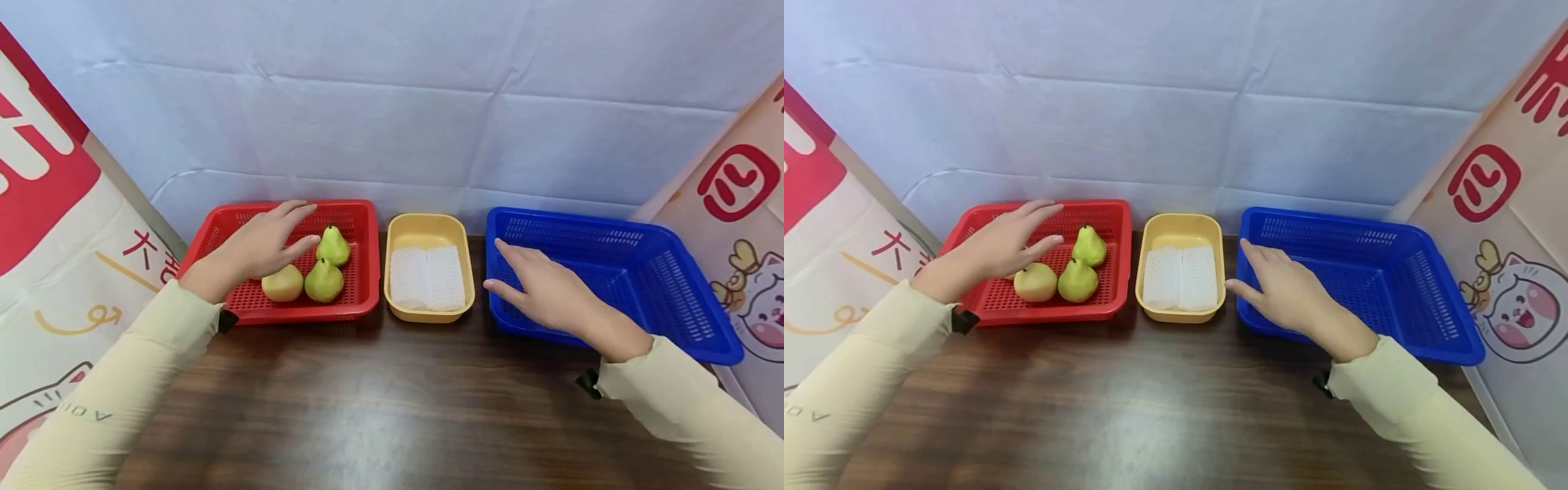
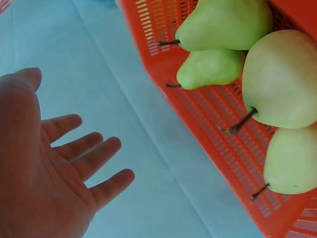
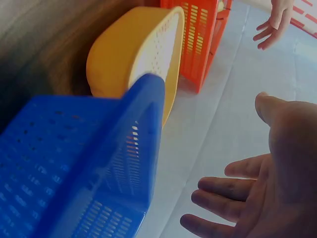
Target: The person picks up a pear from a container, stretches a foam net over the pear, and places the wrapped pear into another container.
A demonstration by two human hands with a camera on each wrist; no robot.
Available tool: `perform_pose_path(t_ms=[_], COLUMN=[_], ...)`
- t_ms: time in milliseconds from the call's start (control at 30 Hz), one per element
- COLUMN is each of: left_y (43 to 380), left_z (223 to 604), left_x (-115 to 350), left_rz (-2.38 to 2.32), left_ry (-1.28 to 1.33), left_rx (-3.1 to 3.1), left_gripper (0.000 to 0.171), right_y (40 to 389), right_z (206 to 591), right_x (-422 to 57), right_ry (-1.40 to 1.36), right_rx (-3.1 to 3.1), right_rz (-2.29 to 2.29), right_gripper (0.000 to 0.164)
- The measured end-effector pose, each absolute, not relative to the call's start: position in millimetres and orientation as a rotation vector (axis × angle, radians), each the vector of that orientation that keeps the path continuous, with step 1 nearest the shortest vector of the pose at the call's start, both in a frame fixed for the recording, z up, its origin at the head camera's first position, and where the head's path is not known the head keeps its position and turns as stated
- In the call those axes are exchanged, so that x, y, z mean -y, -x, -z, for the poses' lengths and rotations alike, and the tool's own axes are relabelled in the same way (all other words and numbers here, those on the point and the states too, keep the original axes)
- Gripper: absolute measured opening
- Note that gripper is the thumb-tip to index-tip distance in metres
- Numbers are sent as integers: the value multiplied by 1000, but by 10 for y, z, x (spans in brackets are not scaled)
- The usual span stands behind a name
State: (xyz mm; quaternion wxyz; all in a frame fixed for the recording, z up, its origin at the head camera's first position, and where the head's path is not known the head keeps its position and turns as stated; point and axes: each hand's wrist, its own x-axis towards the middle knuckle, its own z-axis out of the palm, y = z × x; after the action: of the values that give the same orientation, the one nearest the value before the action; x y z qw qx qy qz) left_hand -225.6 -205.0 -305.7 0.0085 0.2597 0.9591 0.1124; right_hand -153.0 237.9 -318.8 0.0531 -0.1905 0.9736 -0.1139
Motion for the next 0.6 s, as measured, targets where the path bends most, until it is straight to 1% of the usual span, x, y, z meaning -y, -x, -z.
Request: perform_pose_path(t_ms=[333, 600], left_y=[1966, 1879], left_z=[3067, 3168], left_x=[2342, 2477], left_rz=[-496, -611], left_ry=[-651, -560], left_rx=[-2983, -2950], left_gripper=[71, 68], right_y=[1277, 1164], right_z=[3308, 3486], right_x=[-2400, -2417], right_ry=[497, 504], right_rx=[-3004, -3042], right_rz=[344, 387], right_gripper=[79, 67])
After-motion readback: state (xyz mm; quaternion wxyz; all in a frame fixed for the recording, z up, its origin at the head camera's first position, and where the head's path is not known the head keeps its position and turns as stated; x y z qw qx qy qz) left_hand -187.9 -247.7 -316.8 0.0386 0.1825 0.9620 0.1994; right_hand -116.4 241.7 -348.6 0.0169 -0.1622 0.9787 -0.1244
